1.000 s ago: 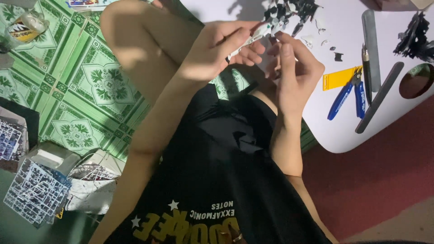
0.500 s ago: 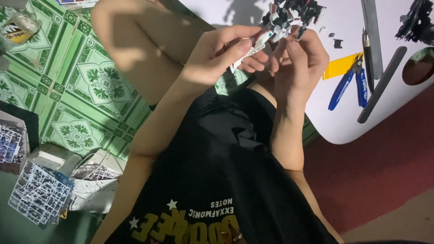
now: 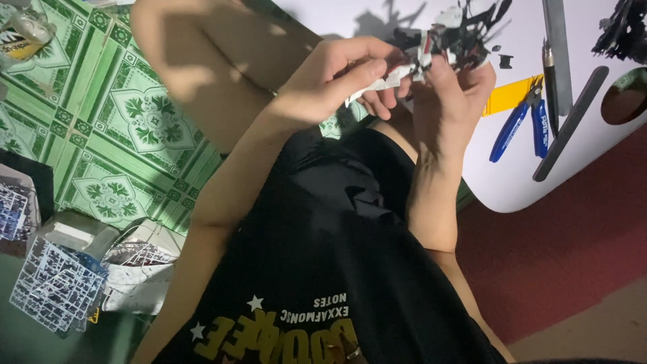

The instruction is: The person assembles a small plastic model kit by hand, snapping together white, black, and red parts. They attach wing-like components and other pieces to the central body, rotating the model to fit parts into place.

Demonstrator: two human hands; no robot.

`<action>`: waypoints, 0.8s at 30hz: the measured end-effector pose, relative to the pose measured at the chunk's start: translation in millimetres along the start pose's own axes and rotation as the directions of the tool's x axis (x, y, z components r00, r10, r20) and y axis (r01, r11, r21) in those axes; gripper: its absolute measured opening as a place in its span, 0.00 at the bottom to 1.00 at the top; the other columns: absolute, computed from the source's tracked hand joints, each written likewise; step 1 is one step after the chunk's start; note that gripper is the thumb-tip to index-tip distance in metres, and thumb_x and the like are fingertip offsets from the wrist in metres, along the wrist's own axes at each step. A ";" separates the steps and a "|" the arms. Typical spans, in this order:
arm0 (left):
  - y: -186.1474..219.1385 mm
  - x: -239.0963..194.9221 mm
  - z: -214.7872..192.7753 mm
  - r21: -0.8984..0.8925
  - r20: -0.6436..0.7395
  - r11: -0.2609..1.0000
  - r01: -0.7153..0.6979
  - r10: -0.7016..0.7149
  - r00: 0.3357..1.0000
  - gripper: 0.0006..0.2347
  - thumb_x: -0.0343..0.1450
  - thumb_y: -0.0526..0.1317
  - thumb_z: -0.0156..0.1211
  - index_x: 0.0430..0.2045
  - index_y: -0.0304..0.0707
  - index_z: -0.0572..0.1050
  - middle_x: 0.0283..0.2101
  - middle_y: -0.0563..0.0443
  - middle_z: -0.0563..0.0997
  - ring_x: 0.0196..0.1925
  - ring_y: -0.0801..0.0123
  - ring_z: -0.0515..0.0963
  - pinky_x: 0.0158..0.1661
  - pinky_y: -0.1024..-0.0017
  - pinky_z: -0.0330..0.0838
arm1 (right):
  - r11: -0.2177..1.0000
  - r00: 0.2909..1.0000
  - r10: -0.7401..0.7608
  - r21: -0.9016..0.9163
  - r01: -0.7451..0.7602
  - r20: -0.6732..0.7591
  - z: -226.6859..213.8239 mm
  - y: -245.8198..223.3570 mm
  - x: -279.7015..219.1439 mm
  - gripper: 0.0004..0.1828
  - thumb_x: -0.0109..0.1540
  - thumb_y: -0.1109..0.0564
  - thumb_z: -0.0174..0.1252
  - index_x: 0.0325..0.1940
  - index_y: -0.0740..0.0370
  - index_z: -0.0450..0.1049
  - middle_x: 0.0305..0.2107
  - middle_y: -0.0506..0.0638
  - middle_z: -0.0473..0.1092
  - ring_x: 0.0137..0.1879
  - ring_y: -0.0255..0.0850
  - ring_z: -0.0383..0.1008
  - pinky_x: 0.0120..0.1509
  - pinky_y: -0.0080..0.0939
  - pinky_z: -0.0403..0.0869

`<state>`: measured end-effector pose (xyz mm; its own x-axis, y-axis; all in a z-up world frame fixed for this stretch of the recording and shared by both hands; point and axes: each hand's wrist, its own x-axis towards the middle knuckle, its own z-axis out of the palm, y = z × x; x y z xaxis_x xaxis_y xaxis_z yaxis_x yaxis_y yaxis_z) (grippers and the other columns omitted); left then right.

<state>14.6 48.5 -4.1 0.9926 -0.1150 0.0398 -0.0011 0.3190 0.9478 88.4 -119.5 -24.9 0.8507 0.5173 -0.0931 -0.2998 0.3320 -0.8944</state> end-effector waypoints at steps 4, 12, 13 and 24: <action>-16.5 -0.1 0.1 -0.304 0.014 0.929 0.209 -0.215 0.976 0.09 0.75 0.39 0.42 0.36 0.28 0.67 0.33 0.39 0.74 0.31 0.63 0.78 0.35 0.76 0.78 | 0.993 0.996 -0.081 -0.088 0.078 -0.031 11.5 0.2 4.1 0.12 0.62 0.51 0.61 0.36 0.61 0.68 0.29 0.48 0.66 0.32 0.37 0.69 0.32 0.32 0.70; -56.3 -0.7 12.7 -0.510 -0.103 0.858 0.057 -0.126 0.987 0.17 0.75 0.43 0.46 0.52 0.25 0.64 0.39 0.37 0.75 0.34 0.60 0.79 0.41 0.73 0.79 | 0.996 0.985 -0.082 -0.053 0.074 -0.154 24.2 2.5 4.8 0.12 0.61 0.53 0.61 0.34 0.58 0.65 0.23 0.45 0.59 0.25 0.33 0.61 0.27 0.34 0.65; -56.6 0.6 10.8 -0.510 -0.103 0.858 0.058 -0.128 0.986 0.17 0.75 0.43 0.46 0.52 0.25 0.64 0.39 0.37 0.75 0.34 0.60 0.79 0.41 0.73 0.79 | 0.996 0.985 -0.080 -0.052 0.073 -0.155 19.6 4.8 4.7 0.12 0.61 0.53 0.61 0.34 0.58 0.65 0.23 0.45 0.59 0.25 0.33 0.61 0.27 0.34 0.65; -95.8 0.8 2.6 0.127 -0.138 0.981 -0.149 0.167 0.976 0.14 0.77 0.43 0.44 0.43 0.25 0.64 0.38 0.34 0.77 0.36 0.59 0.83 0.37 0.73 0.82 | 0.990 0.994 -0.098 -0.102 0.102 0.043 -3.0 6.4 7.6 0.08 0.64 0.54 0.59 0.38 0.57 0.67 0.30 0.45 0.64 0.36 0.34 0.64 0.41 0.34 0.65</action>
<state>15.2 15.4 -94.0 0.9857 0.0706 0.1531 -0.1648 0.2109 0.9635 94.2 -115.8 -32.6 0.8566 0.5158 0.0138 -0.1662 0.3011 -0.9390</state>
